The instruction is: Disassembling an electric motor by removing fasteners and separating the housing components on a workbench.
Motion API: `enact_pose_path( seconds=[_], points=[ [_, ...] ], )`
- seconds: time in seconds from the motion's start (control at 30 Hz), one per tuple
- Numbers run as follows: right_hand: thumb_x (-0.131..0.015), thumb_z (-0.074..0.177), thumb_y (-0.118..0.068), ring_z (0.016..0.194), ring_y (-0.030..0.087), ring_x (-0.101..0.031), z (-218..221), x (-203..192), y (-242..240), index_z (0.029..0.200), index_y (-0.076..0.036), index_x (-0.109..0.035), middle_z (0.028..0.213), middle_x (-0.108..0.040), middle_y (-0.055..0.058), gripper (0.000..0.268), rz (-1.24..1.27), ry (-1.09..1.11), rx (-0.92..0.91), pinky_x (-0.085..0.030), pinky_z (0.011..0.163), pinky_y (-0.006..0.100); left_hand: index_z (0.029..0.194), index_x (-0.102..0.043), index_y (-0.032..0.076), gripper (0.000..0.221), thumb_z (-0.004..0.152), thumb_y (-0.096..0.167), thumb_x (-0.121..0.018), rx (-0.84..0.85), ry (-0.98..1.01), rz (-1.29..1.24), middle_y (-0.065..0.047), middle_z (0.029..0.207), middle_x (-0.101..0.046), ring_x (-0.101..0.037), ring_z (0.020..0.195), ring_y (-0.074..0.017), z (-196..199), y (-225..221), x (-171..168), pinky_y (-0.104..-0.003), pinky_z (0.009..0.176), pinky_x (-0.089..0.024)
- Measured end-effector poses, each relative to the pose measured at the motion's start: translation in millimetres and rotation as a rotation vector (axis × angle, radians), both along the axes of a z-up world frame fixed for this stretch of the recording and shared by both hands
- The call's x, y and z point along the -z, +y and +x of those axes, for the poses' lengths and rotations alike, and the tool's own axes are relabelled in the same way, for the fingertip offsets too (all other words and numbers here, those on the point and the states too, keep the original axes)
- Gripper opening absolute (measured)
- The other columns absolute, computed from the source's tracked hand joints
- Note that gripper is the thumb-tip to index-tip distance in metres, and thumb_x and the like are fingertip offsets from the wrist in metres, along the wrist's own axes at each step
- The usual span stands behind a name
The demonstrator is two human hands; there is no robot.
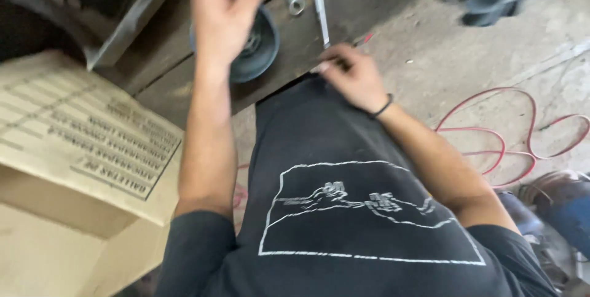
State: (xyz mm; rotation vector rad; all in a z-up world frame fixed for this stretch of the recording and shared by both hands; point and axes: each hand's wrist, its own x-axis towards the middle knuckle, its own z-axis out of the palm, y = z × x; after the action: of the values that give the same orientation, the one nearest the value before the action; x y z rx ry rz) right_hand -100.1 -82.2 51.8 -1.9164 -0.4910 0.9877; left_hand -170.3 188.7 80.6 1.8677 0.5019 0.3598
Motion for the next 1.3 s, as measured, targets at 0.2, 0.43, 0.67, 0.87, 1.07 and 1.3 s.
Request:
enact_pose_path(
  seconds=[0.2, 0.43, 0.67, 0.87, 1.07, 1.3],
  points=[
    [-0.064, 0.094, -0.033, 0.092, 0.034, -0.070, 19, -1, -21, 0.113, -0.013, -0.063, 0.100, -0.072, 0.011, 0.027, -0.054, -0.615, -0.554, -0.053, 0.073, 0.047, 0.113, -0.067, 0.004, 0.017, 0.106, 0.019, -0.065, -0.054, -0.142, -0.268, -0.006, 0.096, -0.067, -0.063, 0.078, -0.0118, 24, -36, 10, -0.024, 0.066, -0.052],
    [-0.060, 0.098, -0.036, 0.094, 0.034, -0.071, 74, -1, -105, 0.115, -0.012, -0.063, 0.097, -0.070, 0.011, 0.029, -0.074, -0.480, -0.371, -0.055, 0.076, 0.049, 0.119, -0.068, -0.004, 0.016, 0.106, 0.006, -0.067, 0.040, -0.231, -0.027, -0.018, 0.108, -0.067, -0.066, 0.098, -0.0254, 86, -73, -53, -0.036, 0.090, -0.054],
    [-0.061, 0.095, -0.037, 0.104, 0.027, -0.071, 209, 18, -197, 0.117, -0.019, -0.067, 0.115, -0.076, 0.003, 0.029, -0.303, -0.483, -0.150, -0.054, 0.082, 0.041, 0.120, -0.055, -0.009, 0.045, 0.100, 0.031, -0.063, -0.019, -0.480, 0.122, -0.026, 0.114, -0.058, -0.064, 0.112, -0.0404, 129, -117, -128, -0.045, 0.106, -0.057],
    [-0.065, 0.098, -0.026, 0.100, 0.021, -0.073, 339, 16, -263, 0.117, -0.016, -0.072, 0.110, -0.077, 0.002, 0.022, -0.111, -0.636, -0.001, -0.054, 0.087, 0.033, 0.132, -0.066, -0.001, 0.053, 0.095, 0.038, -0.067, 0.188, -0.068, 0.559, -0.025, 0.149, -0.058, -0.055, 0.142, -0.0419, 198, -186, -193, -0.056, 0.126, -0.038],
    [-0.066, 0.101, -0.027, 0.087, 0.023, -0.072, 504, 7, -299, 0.113, -0.013, -0.074, 0.102, -0.077, 0.006, 0.020, -0.130, -0.872, -0.085, -0.054, 0.075, 0.037, 0.140, -0.060, -0.012, 0.061, 0.097, 0.030, -0.071, -0.010, 0.114, 0.703, -0.036, 0.153, -0.054, -0.049, 0.146, -0.0540, 199, -225, -189, -0.061, 0.126, -0.037],
    [-0.074, 0.095, -0.010, 0.089, 0.030, -0.070, 731, 11, -313, 0.111, -0.005, -0.076, 0.102, -0.075, 0.013, 0.017, 0.119, -1.184, -0.071, -0.053, 0.079, 0.041, 0.146, -0.050, -0.016, 0.068, 0.107, 0.039, -0.058, -0.376, -0.037, 0.642, -0.039, 0.155, -0.048, -0.049, 0.145, -0.0543, 191, -256, -130, -0.064, 0.125, -0.040]
  ],
)
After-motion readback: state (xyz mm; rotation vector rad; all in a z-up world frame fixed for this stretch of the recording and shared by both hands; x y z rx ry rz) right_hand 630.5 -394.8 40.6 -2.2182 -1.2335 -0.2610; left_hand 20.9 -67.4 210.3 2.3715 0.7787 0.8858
